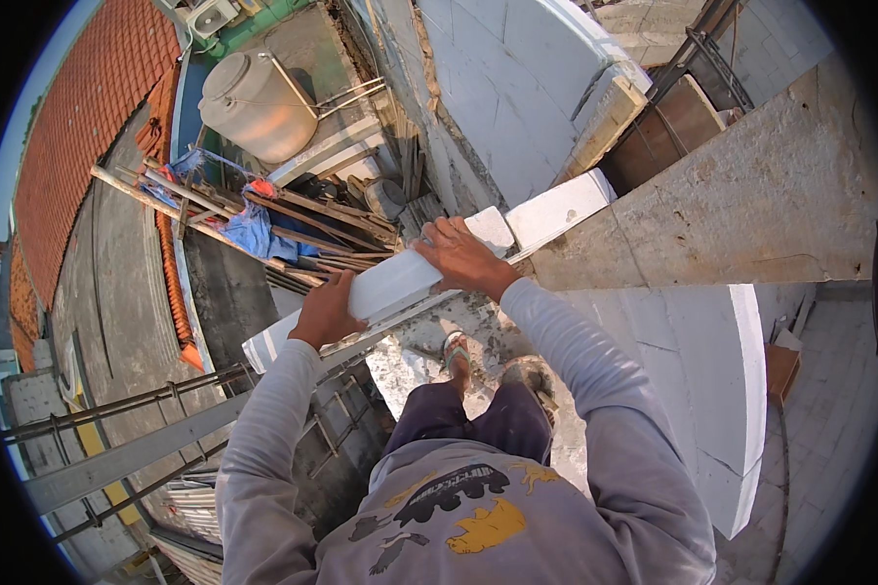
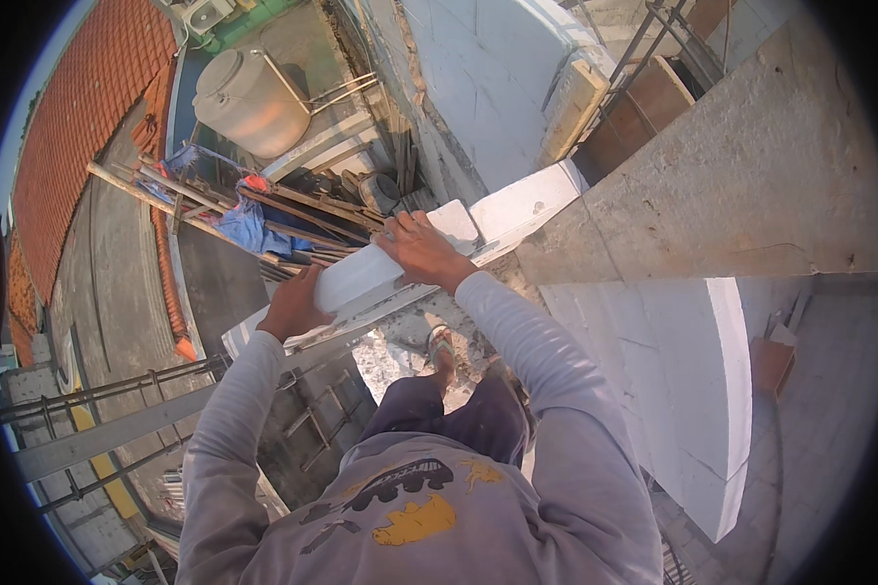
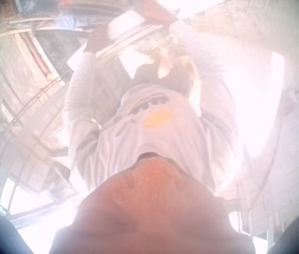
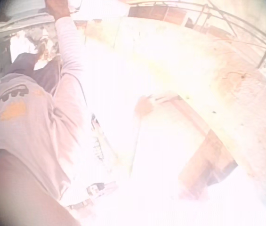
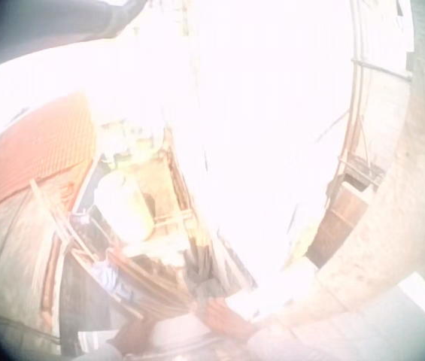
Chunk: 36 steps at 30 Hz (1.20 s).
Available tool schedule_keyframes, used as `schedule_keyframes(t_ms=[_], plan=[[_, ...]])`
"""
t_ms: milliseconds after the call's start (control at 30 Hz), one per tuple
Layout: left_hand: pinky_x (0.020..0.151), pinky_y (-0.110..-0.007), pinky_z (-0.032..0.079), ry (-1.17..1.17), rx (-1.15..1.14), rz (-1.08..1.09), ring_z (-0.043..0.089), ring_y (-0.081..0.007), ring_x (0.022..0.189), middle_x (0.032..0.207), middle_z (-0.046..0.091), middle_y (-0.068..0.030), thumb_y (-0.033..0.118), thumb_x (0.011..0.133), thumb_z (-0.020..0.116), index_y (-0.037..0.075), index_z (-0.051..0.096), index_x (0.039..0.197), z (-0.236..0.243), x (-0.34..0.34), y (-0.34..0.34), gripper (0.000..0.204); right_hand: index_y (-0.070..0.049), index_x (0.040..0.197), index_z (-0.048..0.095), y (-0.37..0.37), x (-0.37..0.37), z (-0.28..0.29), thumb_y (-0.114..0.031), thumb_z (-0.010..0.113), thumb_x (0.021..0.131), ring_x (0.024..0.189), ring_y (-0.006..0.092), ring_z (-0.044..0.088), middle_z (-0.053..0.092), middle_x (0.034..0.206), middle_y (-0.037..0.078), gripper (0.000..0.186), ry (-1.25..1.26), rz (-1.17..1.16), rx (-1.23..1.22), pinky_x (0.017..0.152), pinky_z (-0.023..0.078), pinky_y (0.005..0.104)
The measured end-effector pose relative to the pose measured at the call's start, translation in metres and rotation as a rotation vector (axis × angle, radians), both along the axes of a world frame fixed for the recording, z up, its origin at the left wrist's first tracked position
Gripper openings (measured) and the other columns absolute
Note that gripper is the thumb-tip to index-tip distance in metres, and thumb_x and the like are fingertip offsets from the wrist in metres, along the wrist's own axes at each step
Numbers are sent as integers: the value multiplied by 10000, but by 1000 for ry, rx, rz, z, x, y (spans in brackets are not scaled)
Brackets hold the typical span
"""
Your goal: The person applies mortar to white rectangular tiles using a trowel and places them onto a wall surface. The person repeatedly scoops mortar, spreads it on tiles, and positions the tiles against the wall, adjusting their placement with hands and a hammer.
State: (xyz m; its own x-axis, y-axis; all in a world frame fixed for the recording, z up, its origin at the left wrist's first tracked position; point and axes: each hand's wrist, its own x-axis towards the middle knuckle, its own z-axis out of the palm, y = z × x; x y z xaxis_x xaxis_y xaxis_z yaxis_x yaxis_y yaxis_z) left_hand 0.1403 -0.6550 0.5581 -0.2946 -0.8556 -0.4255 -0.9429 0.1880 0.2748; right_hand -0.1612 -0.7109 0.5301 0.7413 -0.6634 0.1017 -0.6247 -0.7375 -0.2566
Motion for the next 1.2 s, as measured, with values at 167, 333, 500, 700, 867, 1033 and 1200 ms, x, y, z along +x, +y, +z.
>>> schedule_keyframes(t_ms=[167,333,500,700,867,1033,1200], plan=[[924,-509,549,28,-10,1,668,-436,1072,1271,626,-199,335,623,919,79,467,1351,1,-1,10,894,-76,1357,605,8,2,-2,-317,948,632,1256,327,489,586,1297,153,837,-12,0,27,1061,375,472],[926,-511,548,-13,13,-14,666,-430,1070,1266,615,-187,332,638,918,90,459,1358,1,-1,14,887,-83,1353,608,15,4,-5,-305,959,602,1260,320,483,586,1274,141,858,-31,-11,16,1058,377,471],[938,-493,545,-40,-6,-16,660,-417,1089,1269,609,-182,327,646,915,90,460,1358,1,-8,16,878,-88,1343,610,16,-3,-8,-287,964,581,1257,318,481,577,1266,135,864,-76,-23,3,1058,374,473],[942,-482,545,-5,-83,-15,658,-418,1094,1292,599,-185,322,636,918,88,446,1389,-6,-5,19,920,-85,1357,587,13,-5,-7,-259,960,588,1255,328,478,562,1242,139,872,-120,-8,39,1065,371,479],[902,-482,560,23,-47,43,666,-411,1077,1283,611,-175,314,629,921,68,485,1380,-2,1,29,903,-85,1347,587,12,10,6,-236,962,589,1230,336,477,529,1226,126,860,-40,1,155,1063,370,464],[865,-466,565,19,-86,35,668,-377,1056,1186,614,-145,235,610,904,92,519,1291,1,0,28,796,-81,1374,555,13,13,-1,-162,970,545,1235,401,463,509,1244,167,931,-22,-36,211,1075,357,515],[821,-462,565,71,-167,85,678,-360,997,1154,617,-134,188,609,883,98,537,1267,-10,4,41,749,-78,1361,551,15,19,9,-207,967,573,1233,379,454,500,1233,149,900,29,9,185,1060,363,526]])
